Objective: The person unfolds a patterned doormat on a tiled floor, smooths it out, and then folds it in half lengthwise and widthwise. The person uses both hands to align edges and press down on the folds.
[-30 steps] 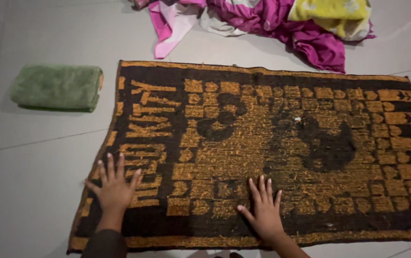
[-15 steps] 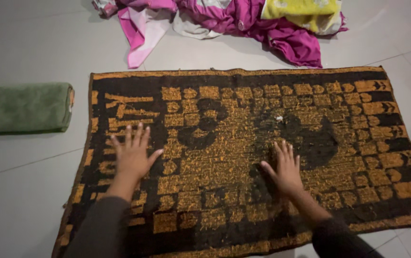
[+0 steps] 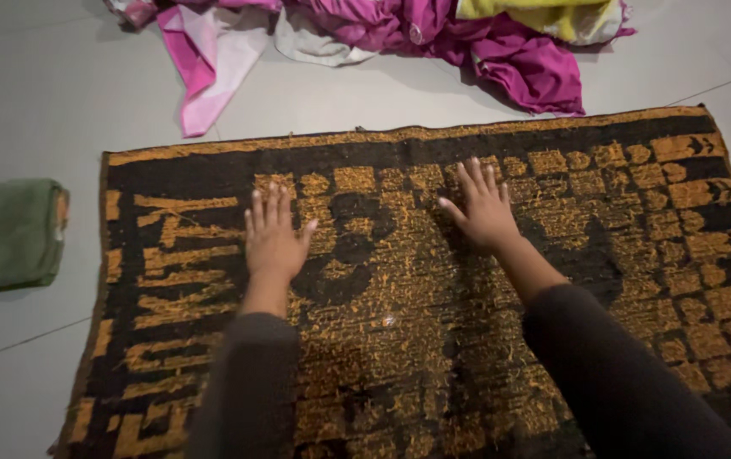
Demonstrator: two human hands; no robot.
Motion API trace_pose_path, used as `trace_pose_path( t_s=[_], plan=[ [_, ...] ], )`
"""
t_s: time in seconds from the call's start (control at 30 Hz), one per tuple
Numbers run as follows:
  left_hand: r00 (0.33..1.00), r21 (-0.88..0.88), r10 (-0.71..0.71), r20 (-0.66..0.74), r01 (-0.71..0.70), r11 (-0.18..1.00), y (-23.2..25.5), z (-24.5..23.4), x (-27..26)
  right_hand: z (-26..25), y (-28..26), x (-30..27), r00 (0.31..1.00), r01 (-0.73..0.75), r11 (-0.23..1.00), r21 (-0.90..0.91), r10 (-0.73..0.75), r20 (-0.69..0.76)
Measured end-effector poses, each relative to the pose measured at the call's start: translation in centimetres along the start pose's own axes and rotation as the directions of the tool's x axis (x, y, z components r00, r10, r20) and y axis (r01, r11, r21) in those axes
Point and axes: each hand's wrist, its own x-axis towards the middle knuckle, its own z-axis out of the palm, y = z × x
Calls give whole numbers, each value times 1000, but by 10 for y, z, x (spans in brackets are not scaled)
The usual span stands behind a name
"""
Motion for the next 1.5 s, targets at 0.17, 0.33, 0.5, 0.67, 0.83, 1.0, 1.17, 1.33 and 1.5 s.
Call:
trace_pose_path(
  t_s=[0.17, 0.33, 0.5, 0.67, 0.83, 1.0, 1.17, 1.33, 1.5],
  plan=[
    [996, -119, 42, -80, -51, 992, 32, 23, 42, 9, -14, 26, 997, -24, 1000, -13, 25, 77],
    [990, -64, -72, 119, 80, 995, 42, 0, 54, -10, -21, 40, 949, -180, 982, -62, 190, 251],
    [987, -26, -105, 119, 109, 994, 44, -11, 44, -14, -3, 40, 908, -272, 956, -110, 293, 298],
    [996, -11, -86, 39, 87, 996, 43, -9, 42, -7, 34, 39, 962, -240, 971, -13, 240, 134],
    [997, 0, -77, -28, 77, 997, 39, 8, 40, 7, 64, 40, 948, -292, 956, 33, 285, 139],
    [989, 26, -58, -135, 62, 998, 38, 5, 41, -5, 63, 53, 937, -291, 956, -34, 292, 190],
    [981, 31, -97, -169, 104, 994, 38, 12, 38, -17, 58, 63, 890, -393, 914, -102, 406, 209],
    [976, 5, -95, -197, 98, 995, 40, 6, 37, -18, 21, 87, 976, -165, 984, -71, 173, 136],
    [976, 31, -93, -198, 101, 994, 41, 6, 38, -25, -9, 100, 914, -261, 964, -58, 266, 305]
  ],
)
